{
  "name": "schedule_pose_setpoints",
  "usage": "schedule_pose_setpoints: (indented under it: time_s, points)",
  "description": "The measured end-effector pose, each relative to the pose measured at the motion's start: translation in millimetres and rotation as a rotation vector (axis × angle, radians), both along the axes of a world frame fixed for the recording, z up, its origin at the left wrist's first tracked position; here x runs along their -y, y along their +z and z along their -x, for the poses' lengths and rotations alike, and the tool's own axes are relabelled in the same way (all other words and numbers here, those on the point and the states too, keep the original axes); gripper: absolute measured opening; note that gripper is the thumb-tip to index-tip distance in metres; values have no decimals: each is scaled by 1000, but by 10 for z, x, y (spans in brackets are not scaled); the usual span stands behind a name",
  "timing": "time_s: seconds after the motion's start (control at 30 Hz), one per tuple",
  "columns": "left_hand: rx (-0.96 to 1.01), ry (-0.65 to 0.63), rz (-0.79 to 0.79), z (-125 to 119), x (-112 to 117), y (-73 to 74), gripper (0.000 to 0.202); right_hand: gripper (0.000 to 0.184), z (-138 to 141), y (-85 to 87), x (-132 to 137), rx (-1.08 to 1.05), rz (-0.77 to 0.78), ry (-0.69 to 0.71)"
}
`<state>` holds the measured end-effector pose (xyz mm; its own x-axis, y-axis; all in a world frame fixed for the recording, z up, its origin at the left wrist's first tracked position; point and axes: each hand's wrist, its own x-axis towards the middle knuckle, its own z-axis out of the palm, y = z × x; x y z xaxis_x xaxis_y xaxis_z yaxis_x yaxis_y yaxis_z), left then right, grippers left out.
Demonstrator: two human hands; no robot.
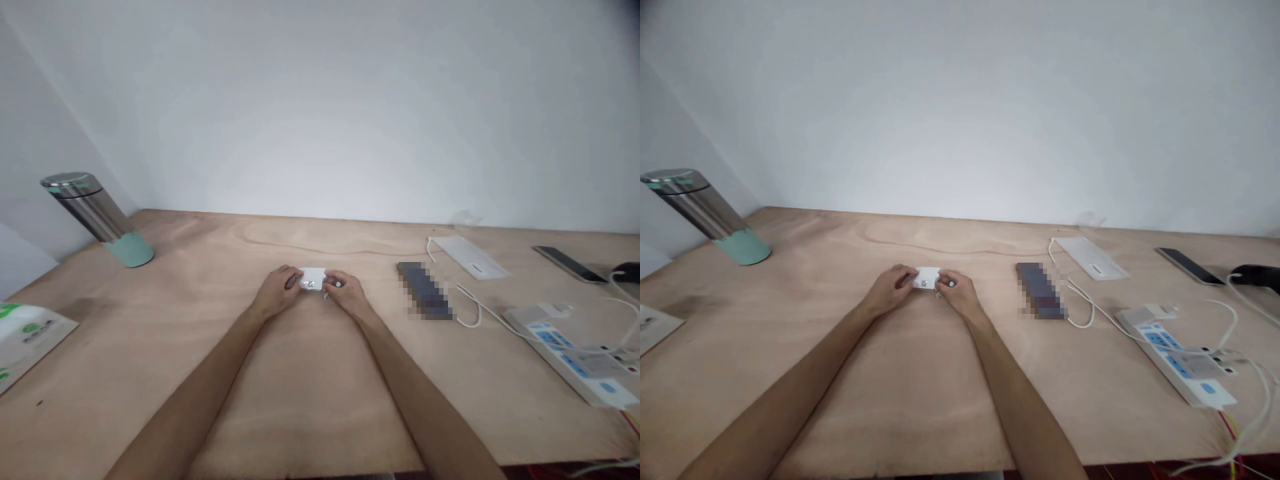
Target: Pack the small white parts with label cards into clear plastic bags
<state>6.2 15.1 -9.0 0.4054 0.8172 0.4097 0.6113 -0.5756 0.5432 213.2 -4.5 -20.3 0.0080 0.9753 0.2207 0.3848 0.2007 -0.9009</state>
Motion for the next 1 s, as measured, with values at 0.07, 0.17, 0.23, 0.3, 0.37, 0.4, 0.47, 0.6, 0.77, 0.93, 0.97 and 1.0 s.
schedule_pose_setpoints:
  time_s: [0.07,0.17,0.23,0.3,0.37,0.4,0.47,0.6,0.77,0.93,0.97,1.0]
  points:
    - [26,-20,2,6,-13,-19,24,30,-2,-14,-10,-24,4,-5]
    - [57,-34,21,7,-18,-35,24,30,-1,0,-12,-54,7,-19]
    - [47,-35,33,1,-6,-22,24,30,6,25,-6,-68,6,-34]
    - [18,-32,28,-8,15,5,26,31,13,53,3,-70,11,-47]
    - [-17,-24,19,-16,35,33,31,31,17,78,12,-54,21,-50]
    - [-36,-22,15,-18,43,42,35,31,18,87,16,-45,25,-50]
    - [-67,-28,13,-15,50,49,39,31,16,98,21,-37,28,-42]
    - [-138,-42,0,7,50,37,39,29,13,79,21,-45,14,-26]
    - [-206,13,-16,19,71,53,39,24,13,30,22,-49,-11,-22]
    - [-250,44,-36,22,88,74,38,24,-11,31,15,28,-54,-57]
    - [-261,47,-38,24,89,77,38,23,-19,29,8,60,-91,-73]
    - [-272,49,-38,27,90,80,38,23,-28,24,1,88,-129,-88]
